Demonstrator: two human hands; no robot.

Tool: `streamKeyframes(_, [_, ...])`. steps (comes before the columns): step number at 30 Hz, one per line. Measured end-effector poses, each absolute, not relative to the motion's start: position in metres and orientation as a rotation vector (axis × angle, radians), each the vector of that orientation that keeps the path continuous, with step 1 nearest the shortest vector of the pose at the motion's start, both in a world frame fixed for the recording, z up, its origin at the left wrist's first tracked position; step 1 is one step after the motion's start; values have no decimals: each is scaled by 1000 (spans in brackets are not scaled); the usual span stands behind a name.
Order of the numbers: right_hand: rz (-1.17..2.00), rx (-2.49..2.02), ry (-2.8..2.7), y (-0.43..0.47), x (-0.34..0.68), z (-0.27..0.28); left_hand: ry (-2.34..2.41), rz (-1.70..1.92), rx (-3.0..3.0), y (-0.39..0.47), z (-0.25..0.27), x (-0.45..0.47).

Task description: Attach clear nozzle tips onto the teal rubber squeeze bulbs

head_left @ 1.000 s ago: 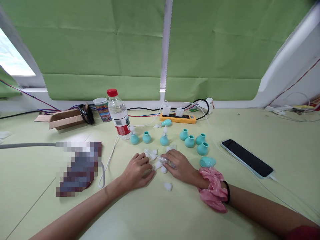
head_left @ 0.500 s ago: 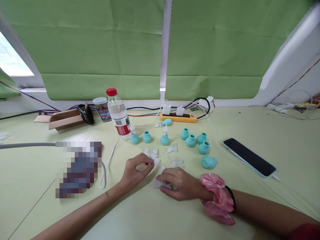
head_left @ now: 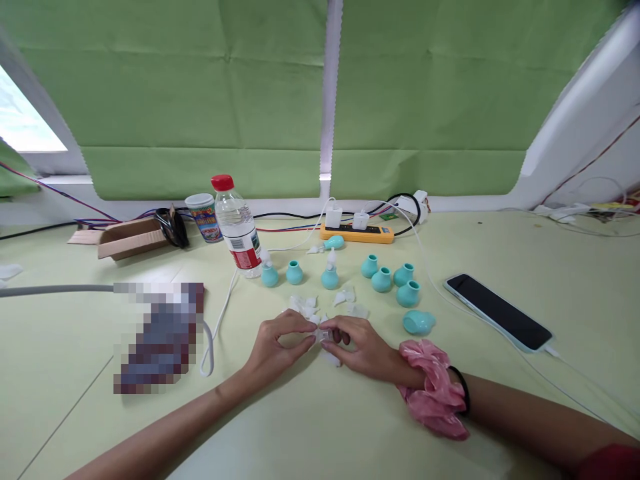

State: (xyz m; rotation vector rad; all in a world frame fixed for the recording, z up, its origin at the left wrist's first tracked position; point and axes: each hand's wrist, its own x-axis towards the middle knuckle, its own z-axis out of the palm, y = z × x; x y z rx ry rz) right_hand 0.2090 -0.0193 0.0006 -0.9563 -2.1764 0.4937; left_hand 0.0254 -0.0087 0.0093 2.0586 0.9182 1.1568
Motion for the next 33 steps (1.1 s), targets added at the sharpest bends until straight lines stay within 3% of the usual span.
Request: streamKeyframes(33, [514, -937, -2168, -20, 209, 1, 869, 1150, 2321, -10, 13, 26])
